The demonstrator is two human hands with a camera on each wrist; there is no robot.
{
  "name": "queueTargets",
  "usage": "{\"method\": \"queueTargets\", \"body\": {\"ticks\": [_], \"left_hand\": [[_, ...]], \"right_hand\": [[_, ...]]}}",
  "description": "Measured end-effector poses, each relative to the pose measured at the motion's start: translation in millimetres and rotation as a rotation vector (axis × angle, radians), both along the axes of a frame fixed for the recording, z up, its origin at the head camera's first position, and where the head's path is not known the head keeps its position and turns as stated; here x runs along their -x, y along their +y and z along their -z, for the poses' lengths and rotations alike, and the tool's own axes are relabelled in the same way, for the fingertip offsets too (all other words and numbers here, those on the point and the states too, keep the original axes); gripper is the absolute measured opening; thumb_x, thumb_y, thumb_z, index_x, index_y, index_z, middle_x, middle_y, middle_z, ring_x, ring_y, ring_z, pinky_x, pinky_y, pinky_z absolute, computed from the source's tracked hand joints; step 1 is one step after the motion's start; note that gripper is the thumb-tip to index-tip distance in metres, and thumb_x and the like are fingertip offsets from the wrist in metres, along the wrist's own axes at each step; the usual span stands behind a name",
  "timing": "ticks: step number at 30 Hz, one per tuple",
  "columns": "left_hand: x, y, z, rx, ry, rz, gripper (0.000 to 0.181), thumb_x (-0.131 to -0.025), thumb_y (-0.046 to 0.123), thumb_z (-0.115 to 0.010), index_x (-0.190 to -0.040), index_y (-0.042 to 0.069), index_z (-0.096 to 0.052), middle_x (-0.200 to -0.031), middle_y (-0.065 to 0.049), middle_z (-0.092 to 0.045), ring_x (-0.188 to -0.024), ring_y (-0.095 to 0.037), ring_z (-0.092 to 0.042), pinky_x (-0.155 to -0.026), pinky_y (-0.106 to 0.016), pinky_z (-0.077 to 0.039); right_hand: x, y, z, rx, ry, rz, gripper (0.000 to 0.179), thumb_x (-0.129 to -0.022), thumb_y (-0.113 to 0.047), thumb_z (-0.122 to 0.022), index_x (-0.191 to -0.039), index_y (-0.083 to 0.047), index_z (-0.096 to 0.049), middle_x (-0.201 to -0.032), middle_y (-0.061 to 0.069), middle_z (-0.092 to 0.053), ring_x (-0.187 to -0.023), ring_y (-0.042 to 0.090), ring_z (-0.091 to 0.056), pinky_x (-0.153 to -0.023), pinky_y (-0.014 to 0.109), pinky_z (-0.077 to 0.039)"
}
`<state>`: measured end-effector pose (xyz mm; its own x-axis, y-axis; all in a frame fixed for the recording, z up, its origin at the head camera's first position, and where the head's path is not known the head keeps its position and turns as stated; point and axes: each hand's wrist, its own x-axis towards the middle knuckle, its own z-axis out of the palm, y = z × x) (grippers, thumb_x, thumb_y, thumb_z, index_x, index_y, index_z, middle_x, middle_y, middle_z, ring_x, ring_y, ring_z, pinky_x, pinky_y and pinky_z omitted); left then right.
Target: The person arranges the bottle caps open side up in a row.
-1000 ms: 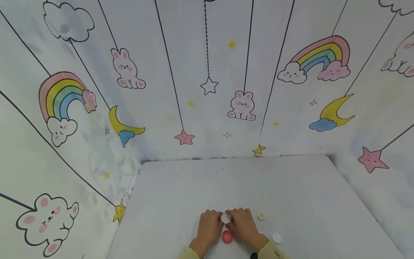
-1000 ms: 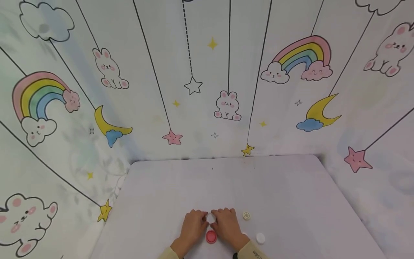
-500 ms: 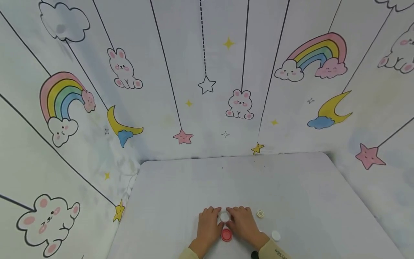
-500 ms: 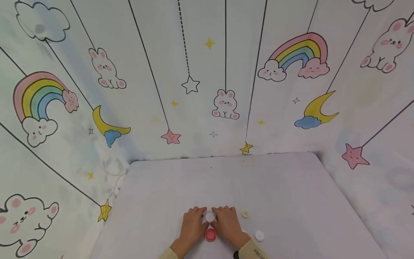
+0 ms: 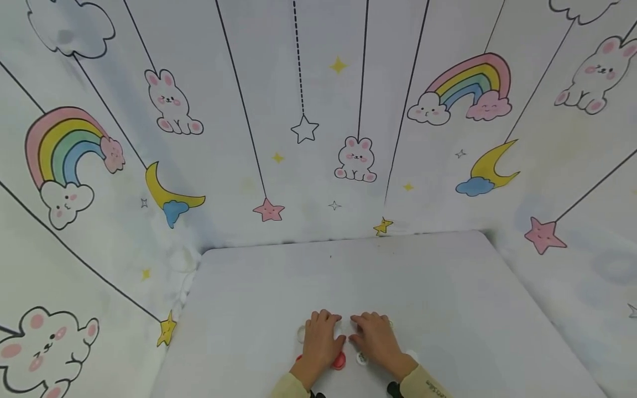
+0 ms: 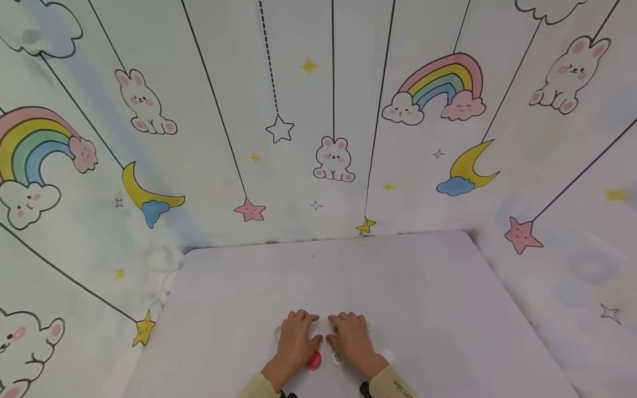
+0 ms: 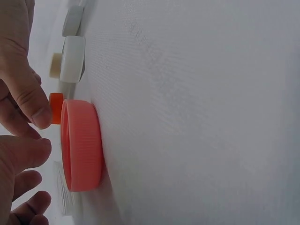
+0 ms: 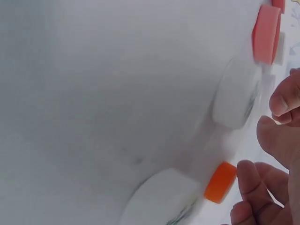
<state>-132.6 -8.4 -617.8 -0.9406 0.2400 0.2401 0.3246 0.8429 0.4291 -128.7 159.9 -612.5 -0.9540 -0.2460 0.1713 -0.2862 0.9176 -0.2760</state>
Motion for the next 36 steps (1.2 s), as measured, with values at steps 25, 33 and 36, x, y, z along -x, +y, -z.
{"method": "queueTargets", "body": {"ticks": [25,33,36], "left_hand": [[4.3,17.6,3.1,0.073,-0.049,0.071,0.029,-0.078,0.031,-0.080,-0.103,0.019,-0.071,-0.095,0.004,-0.056,-0.091,-0.017,-0.043,-0.075,-0.034,-0.034],[4.9,22.4,8.6,0.100,0.007,0.081,0.027,-0.076,0.031,-0.081,-0.099,0.020,-0.072,-0.090,0.004,-0.057,-0.088,-0.017,-0.045,-0.072,-0.032,-0.033],[4.8,24.4,9.6,0.096,0.010,0.084,0.026,-0.076,0.031,-0.081,-0.097,0.019,-0.072,-0.089,0.005,-0.057,-0.088,-0.017,-0.045,-0.072,-0.032,-0.033]], "right_hand": [[0.1,18.3,5.3,-0.042,-0.070,0.135,0.028,-0.076,-0.027,-0.083,-0.100,-0.015,-0.074,-0.084,-0.004,-0.062,-0.078,0.017,-0.053,-0.074,0.042,-0.042],[-0.4,15.5,13.2,-0.027,0.008,0.100,0.019,-0.077,-0.025,-0.081,-0.092,-0.017,-0.074,-0.079,-0.005,-0.062,-0.073,0.016,-0.053,-0.070,0.040,-0.042],[-0.6,15.2,15.1,-0.020,0.028,0.088,0.016,-0.078,-0.025,-0.079,-0.091,-0.017,-0.074,-0.077,-0.004,-0.062,-0.071,0.016,-0.053,-0.069,0.040,-0.042]]}}
